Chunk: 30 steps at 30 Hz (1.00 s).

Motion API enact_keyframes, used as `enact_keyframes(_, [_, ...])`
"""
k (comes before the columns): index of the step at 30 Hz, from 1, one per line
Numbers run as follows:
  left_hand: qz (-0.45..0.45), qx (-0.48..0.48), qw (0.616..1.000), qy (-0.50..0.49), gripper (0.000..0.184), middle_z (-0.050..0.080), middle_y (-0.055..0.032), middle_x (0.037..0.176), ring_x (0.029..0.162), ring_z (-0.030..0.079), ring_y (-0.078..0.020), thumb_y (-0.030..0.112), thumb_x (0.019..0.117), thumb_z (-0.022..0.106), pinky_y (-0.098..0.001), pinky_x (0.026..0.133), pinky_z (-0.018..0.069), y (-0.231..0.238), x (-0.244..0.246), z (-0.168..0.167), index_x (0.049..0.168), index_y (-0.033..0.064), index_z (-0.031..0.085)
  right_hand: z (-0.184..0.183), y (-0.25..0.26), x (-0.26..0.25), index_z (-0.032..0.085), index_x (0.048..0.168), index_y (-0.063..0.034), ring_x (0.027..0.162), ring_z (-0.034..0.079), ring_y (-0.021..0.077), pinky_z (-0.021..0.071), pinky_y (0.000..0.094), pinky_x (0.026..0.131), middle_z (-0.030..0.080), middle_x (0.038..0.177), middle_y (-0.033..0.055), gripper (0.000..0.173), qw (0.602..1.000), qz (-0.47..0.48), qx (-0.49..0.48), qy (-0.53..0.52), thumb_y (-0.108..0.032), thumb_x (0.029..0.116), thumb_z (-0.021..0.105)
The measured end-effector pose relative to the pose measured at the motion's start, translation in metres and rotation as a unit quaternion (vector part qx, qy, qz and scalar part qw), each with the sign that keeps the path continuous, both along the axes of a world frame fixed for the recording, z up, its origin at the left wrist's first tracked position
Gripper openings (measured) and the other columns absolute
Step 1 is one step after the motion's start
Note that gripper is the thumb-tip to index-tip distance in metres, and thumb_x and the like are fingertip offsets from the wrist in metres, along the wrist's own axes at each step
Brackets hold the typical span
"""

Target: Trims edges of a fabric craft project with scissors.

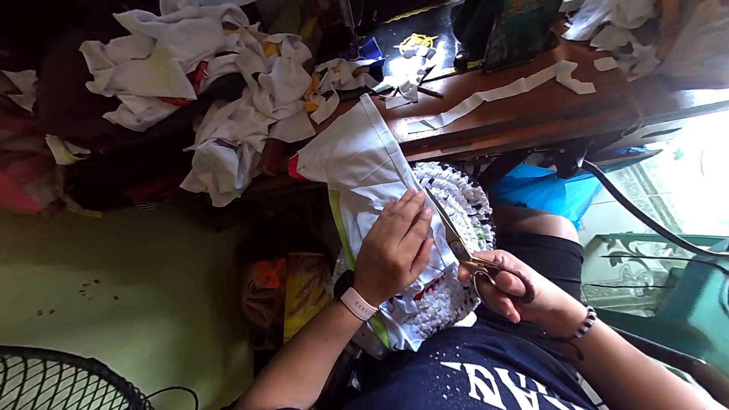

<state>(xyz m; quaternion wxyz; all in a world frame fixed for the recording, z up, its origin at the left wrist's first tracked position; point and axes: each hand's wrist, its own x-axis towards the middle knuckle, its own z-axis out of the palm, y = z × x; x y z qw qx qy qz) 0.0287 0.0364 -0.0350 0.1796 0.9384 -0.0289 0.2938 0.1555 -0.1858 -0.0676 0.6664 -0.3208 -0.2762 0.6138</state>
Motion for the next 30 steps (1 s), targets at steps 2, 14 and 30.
enact_keyframes(2, [-0.001, -0.001, 1.000, -0.001, 0.034, 0.061, -0.0195, 0.143, 0.143, 0.049, -0.0317, 0.020, 0.1016, 0.057, -0.0471, 0.120, 0.0407, 0.000, 0.000, 0.000, 0.125, -0.0007, 0.071, 0.002, 0.002, 0.001, 0.072, 0.114, -0.0150, 0.045, 0.057, -0.0018, 0.0475, 0.0144, 0.041, 0.062, 0.059, -0.0098, 0.050, 1.000, 0.003, -0.001, -0.003, -0.059, 0.0907, 0.069])
enact_keyframes(14, [-0.008, -0.006, 1.000, 0.000, 0.033, 0.063, -0.0187, 0.140, 0.142, 0.051, -0.0314, 0.020, 0.1016, 0.057, -0.0475, 0.120, 0.0399, 0.000, 0.000, 0.000, 0.123, 0.0007, 0.072, 0.004, 0.013, 0.005, 0.071, 0.118, -0.0137, 0.047, 0.059, -0.0008, 0.0492, 0.0145, 0.044, 0.063, 0.061, -0.0086, 0.058, 0.999, 0.008, 0.009, 0.041, -0.065, 0.0910, 0.063])
enact_keyframes(30, [0.018, -0.035, 0.999, 0.033, 0.036, 0.060, -0.0168, 0.144, 0.144, 0.047, -0.0323, 0.023, 0.1020, 0.057, -0.0505, 0.119, 0.0382, 0.034, 0.017, 0.041, 0.129, 0.0025, 0.070, 0.000, 0.017, 0.005, 0.071, 0.119, -0.0140, 0.049, 0.060, -0.0010, 0.0501, 0.0144, 0.045, 0.065, 0.064, -0.0079, 0.056, 0.998, 0.007, 0.018, 0.055, -0.063, 0.0921, 0.063])
